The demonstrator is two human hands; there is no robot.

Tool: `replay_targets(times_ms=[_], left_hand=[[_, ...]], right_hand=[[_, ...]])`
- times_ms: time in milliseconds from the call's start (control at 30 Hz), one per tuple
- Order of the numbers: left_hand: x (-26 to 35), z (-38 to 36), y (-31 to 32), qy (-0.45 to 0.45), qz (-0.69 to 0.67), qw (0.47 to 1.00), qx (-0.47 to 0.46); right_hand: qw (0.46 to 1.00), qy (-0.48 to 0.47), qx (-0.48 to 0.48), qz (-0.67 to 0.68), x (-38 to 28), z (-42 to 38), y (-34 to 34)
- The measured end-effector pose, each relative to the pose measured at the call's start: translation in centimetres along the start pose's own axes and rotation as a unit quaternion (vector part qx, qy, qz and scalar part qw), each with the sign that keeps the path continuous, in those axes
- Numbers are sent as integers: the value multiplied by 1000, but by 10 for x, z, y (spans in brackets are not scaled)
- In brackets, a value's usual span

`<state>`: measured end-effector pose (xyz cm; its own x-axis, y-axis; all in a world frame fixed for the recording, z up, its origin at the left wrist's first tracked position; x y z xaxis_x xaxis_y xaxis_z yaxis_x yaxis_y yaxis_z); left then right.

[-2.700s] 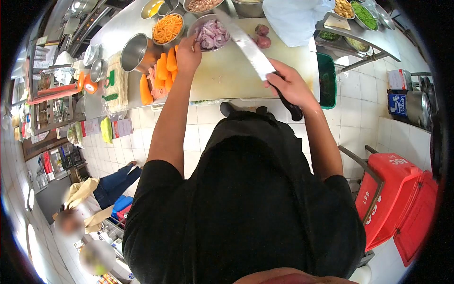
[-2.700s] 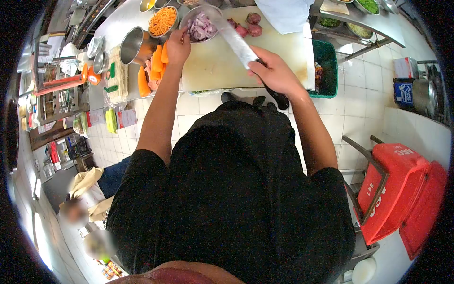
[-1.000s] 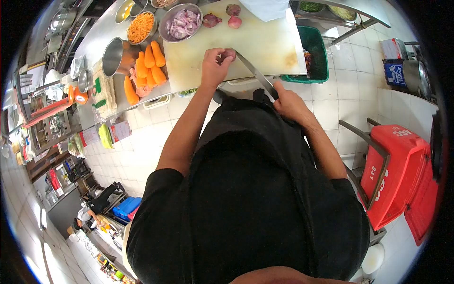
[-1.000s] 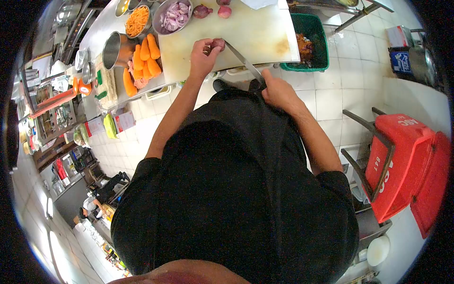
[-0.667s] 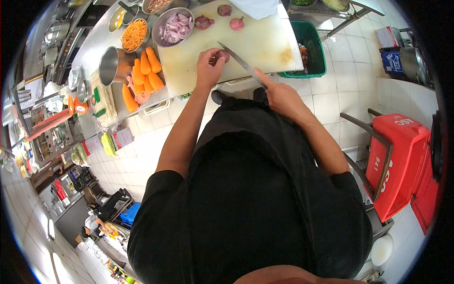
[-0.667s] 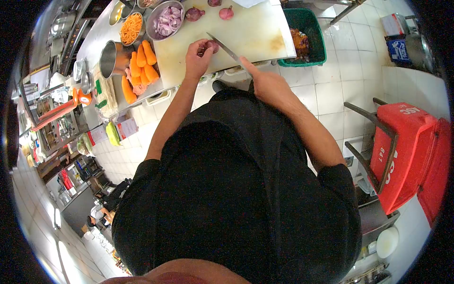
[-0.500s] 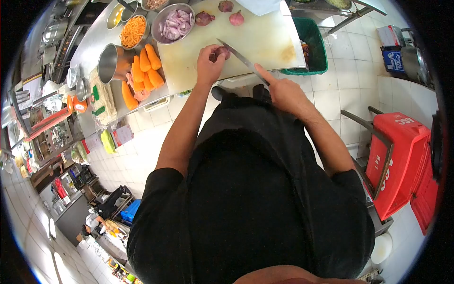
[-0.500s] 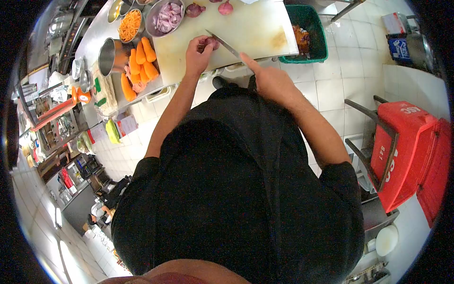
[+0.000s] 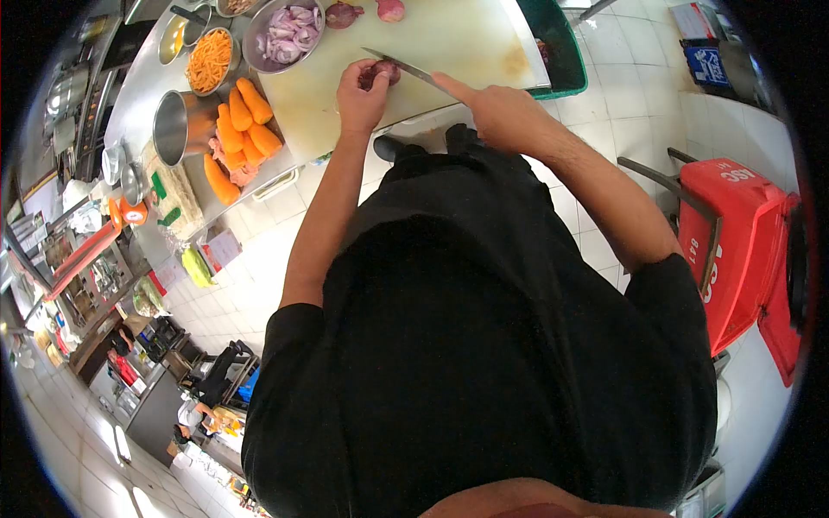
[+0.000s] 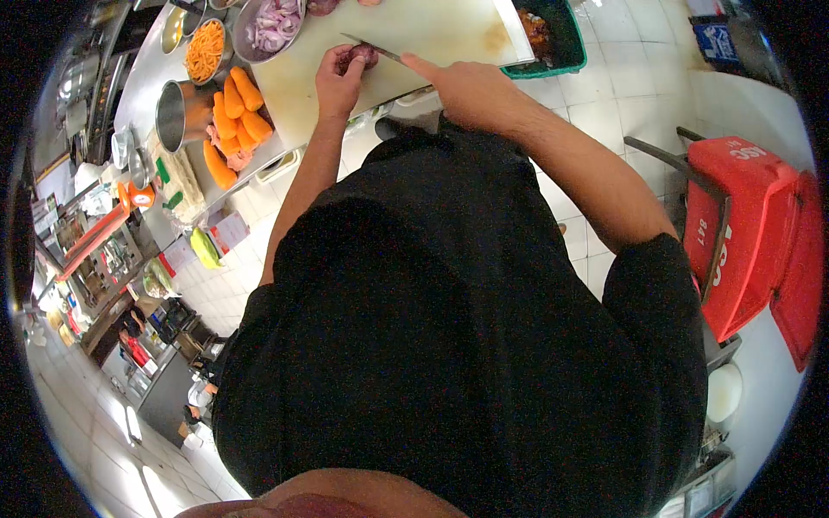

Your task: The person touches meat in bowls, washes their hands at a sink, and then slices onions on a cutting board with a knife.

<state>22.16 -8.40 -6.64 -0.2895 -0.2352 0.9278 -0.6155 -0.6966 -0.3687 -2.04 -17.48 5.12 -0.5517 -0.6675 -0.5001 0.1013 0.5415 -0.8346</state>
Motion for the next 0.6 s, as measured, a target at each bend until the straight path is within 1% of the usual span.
replay_targets(times_ms=[33,67,100,167,200,267,300,367,500,600], left_hand=[[-9,2,0,10,2,1000,-2],[-5,1,1,-5,-10,1000,1],[-1,-1,1,5,-5,1000,-1],[8,-3,1,25,4,1000,-7],[5,-4,0,36,24,999,-4],[5,-4,0,63,63,996,3],[8,-3,0,43,37,998,-5],[9,-6,-7,-1,-9,1000,-15],[-11,-2,-16,-5,1,1000,-16],[-13,-1,-20,6,20,1000,-6]], right_hand=[[1000,0,8,-2,1,3,4],[1000,-1,16,-3,3,8,13],[1000,-4,24,-5,5,13,22],[999,23,24,27,5,27,40],[998,37,24,44,6,30,50],[994,49,53,77,6,33,67],[992,55,69,94,7,35,71],[992,66,55,89,10,32,72],[993,88,17,80,17,11,63],[986,147,52,63,23,-6,52]])
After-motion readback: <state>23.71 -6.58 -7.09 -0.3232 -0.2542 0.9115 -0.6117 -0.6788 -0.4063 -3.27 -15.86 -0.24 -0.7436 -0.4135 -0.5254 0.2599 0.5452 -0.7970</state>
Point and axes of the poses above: each hand's wrist, its own z-axis towards the middle knuckle, its own y-axis out of the palm, x = y × z, the point moved 2 cm from there along z, towards the middle knuckle, and after that the axes turned 11 degrees about x, right-handed, at the moved point
